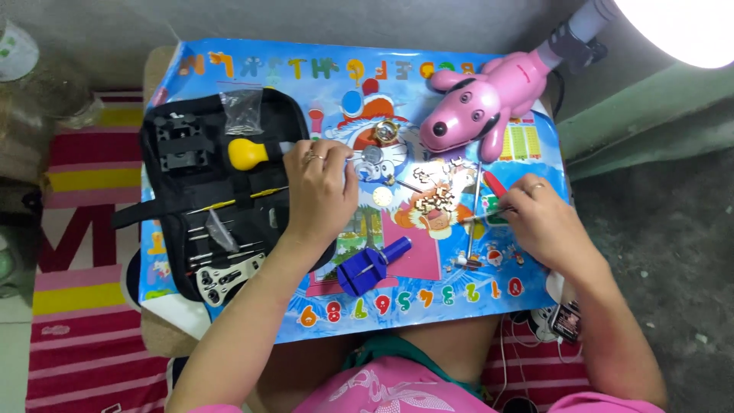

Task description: The person sits at a low table with a watch repair tool kit, uses a case knife tool to pry open the back of a wristwatch, then uses small screwdrivers and tweezers to work on the watch movement and parts, holding the watch in a blue repair holder.

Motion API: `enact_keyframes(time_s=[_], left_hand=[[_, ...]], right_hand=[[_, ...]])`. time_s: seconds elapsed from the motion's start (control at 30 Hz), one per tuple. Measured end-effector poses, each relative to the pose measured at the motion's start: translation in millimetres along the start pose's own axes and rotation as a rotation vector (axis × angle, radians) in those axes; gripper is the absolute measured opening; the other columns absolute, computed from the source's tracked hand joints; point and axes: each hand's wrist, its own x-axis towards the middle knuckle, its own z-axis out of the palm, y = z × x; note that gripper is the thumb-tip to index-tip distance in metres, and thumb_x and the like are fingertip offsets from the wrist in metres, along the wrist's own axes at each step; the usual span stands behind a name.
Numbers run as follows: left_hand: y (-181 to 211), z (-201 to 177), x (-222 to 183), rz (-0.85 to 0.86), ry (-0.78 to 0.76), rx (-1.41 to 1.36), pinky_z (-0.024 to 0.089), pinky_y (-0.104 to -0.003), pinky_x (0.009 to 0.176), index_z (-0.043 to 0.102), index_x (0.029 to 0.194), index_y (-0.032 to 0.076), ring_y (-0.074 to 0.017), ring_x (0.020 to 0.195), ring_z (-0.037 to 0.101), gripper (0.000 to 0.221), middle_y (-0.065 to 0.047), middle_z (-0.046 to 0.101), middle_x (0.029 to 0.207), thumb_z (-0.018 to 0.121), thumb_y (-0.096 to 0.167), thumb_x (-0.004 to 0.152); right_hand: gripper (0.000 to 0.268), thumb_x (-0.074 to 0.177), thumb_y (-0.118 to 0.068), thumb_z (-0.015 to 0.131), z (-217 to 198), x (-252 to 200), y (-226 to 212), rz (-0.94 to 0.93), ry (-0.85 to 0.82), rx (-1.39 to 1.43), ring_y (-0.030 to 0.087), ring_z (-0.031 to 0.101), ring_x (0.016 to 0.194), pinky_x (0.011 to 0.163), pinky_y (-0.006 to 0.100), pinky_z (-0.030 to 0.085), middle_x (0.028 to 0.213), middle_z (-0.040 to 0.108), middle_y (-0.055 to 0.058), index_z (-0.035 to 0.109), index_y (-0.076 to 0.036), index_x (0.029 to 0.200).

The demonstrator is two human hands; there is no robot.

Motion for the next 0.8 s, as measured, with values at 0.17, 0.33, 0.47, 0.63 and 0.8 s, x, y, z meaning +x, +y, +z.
enact_keyframes(time_s=[0.17,0.33,0.47,0.63,0.8], left_hand=[[9,-8,2,-0.014,-0.026,-0.057,0.04,-0.044,0.093,0.064,0.098,0.003,-0.0274,0.094,0.05,0.018,-0.011,0.062,0.102,0.071,-0.003,0.082],[4,1,-1,0.044,-0.011,-0.019,0.043,-0.041,0.087,0.066,0.093,0.011,-0.0244,0.098,0.057,0.007,-0.004,0.057,0.09,0.064,0.005,0.092],[2,-1,2,0.035,-0.017,-0.021,0.043,-0.042,0.088,0.066,0.093,0.01,-0.0242,0.098,0.056,0.008,-0.005,0.056,0.09,0.065,0.003,0.09],[2,5,1,0.037,-0.013,-0.003,0.043,-0.044,0.089,0.065,0.093,0.009,-0.0255,0.097,0.056,0.01,-0.005,0.056,0.091,0.067,0.001,0.088],[7,9,-2,0.092,-0.035,0.012,0.042,-0.046,0.091,0.066,0.093,0.008,-0.0251,0.097,0.056,0.012,-0.006,0.056,0.09,0.067,-0.001,0.085]], right_hand=[[0.027,0.091,0.013,0.062,-11,11,-12,-0.159,0.13,1.074,0.017,0.063,0.092,0.082,0.03,0.06,0.108,0.06,0.009,0.055,-0.005,0.111],[0.016,0.083,0.017,0.073,26,54,-48,-0.368,0.302,1.29,0.035,0.072,0.09,0.082,0.042,0.058,0.092,0.069,0.024,0.068,0.008,0.095],[0.012,0.083,0.014,0.075,48,69,-49,-0.408,0.289,1.27,0.031,0.071,0.084,0.079,0.04,0.055,0.088,0.072,0.022,0.071,0.006,0.092],[0.008,0.085,0.009,0.075,62,71,-42,-0.406,0.251,1.253,0.029,0.069,0.084,0.08,0.038,0.053,0.088,0.074,0.019,0.071,0.004,0.09],[0.009,0.085,0.01,0.075,61,72,-45,-0.375,0.223,1.278,0.027,0.07,0.083,0.078,0.037,0.052,0.088,0.075,0.019,0.071,0.004,0.09]])
